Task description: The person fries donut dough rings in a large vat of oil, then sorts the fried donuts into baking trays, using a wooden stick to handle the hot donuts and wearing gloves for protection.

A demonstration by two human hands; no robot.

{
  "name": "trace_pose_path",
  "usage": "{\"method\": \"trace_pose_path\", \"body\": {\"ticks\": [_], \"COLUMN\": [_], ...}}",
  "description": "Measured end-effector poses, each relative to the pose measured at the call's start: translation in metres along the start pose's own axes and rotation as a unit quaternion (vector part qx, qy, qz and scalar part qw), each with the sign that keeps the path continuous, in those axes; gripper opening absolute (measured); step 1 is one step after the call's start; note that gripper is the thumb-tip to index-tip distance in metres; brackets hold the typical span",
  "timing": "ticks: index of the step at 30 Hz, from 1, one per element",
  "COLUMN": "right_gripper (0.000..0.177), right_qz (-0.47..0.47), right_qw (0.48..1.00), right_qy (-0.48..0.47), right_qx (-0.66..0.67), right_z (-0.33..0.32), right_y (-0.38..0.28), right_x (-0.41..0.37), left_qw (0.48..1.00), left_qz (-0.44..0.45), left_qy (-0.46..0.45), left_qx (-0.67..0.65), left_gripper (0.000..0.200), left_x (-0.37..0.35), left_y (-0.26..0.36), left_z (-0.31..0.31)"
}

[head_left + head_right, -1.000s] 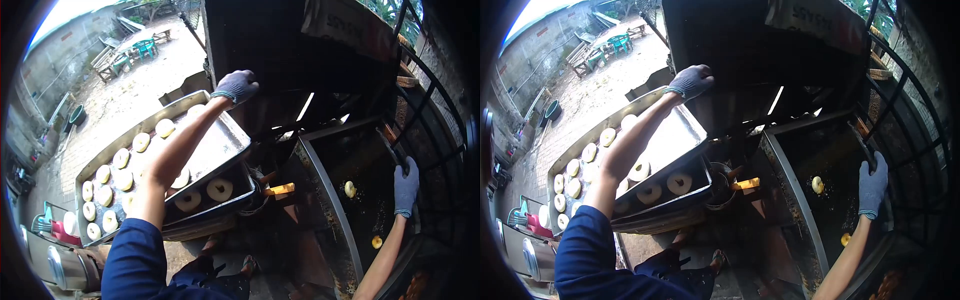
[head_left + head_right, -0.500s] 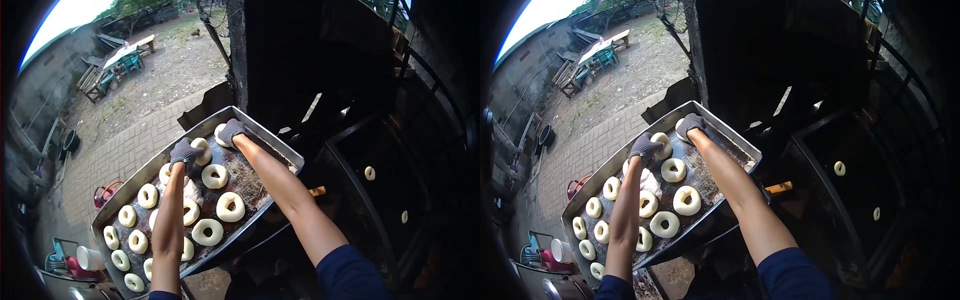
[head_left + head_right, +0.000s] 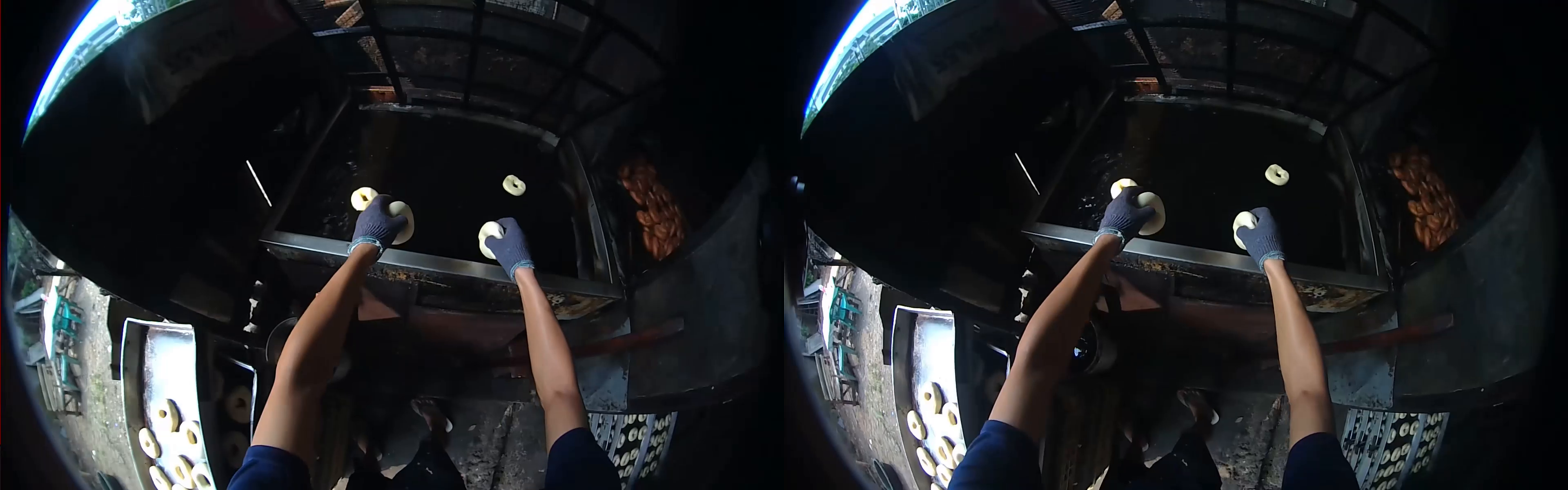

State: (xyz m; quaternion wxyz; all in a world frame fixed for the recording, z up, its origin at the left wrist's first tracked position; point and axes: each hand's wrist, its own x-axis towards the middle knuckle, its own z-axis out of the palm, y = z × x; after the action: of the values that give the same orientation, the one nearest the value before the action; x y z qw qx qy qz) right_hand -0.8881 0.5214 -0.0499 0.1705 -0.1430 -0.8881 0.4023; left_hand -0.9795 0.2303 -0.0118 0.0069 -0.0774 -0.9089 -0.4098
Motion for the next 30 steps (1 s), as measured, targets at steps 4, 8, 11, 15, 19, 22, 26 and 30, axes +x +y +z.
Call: {"method": "trace_pose_path", "body": {"ticks": [4, 8, 11, 15, 19, 22, 26, 30], "right_gripper": [0.045, 0.037, 0.082, 0.055, 0.031, 0.040, 0.045, 0.036], "right_qz": [0.091, 0.136, 0.066, -0.265, -0.436, -0.440, -0.532, -0.507], "right_qw": [0.984, 0.984, 0.996, 0.960, 0.871, 0.729, 0.540, 0.586], "right_qy": [-0.049, -0.109, 0.029, 0.051, -0.178, -0.516, -0.636, -0.627], "right_qx": [-0.142, 0.037, -0.044, -0.075, 0.143, 0.093, -0.144, -0.082], "right_z": [-0.048, -0.048, -0.036, -0.014, 0.026, 0.112, 0.268, 0.262], "right_y": [0.086, 0.174, 0.141, -0.137, -0.412, -0.485, -0.482, -0.475], "right_x": [0.028, 0.075, 0.137, 0.105, -0.113, -0.237, -0.381, -0.429], "left_qw": [0.983, 0.988, 0.995, 0.959, 0.892, 0.886, 0.866, 0.923], "left_qz": [-0.173, -0.149, 0.016, 0.078, -0.313, -0.391, -0.459, -0.371], "left_qy": [-0.001, -0.013, 0.038, 0.121, 0.052, -0.025, 0.000, 0.083], "left_qx": [0.068, 0.034, 0.087, 0.245, 0.322, 0.248, 0.199, 0.055], "left_gripper": [0.054, 0.076, 0.077, 0.057, 0.051, 0.070, 0.056, 0.048], "left_x": [0.041, 0.040, 0.003, -0.135, -0.311, -0.406, -0.440, -0.447], "left_y": [0.012, 0.019, 0.027, -0.010, -0.133, -0.207, -0.212, -0.201], "left_z": [0.074, 0.053, -0.066, -0.280, -0.436, -0.447, -0.435, -0.442]}}
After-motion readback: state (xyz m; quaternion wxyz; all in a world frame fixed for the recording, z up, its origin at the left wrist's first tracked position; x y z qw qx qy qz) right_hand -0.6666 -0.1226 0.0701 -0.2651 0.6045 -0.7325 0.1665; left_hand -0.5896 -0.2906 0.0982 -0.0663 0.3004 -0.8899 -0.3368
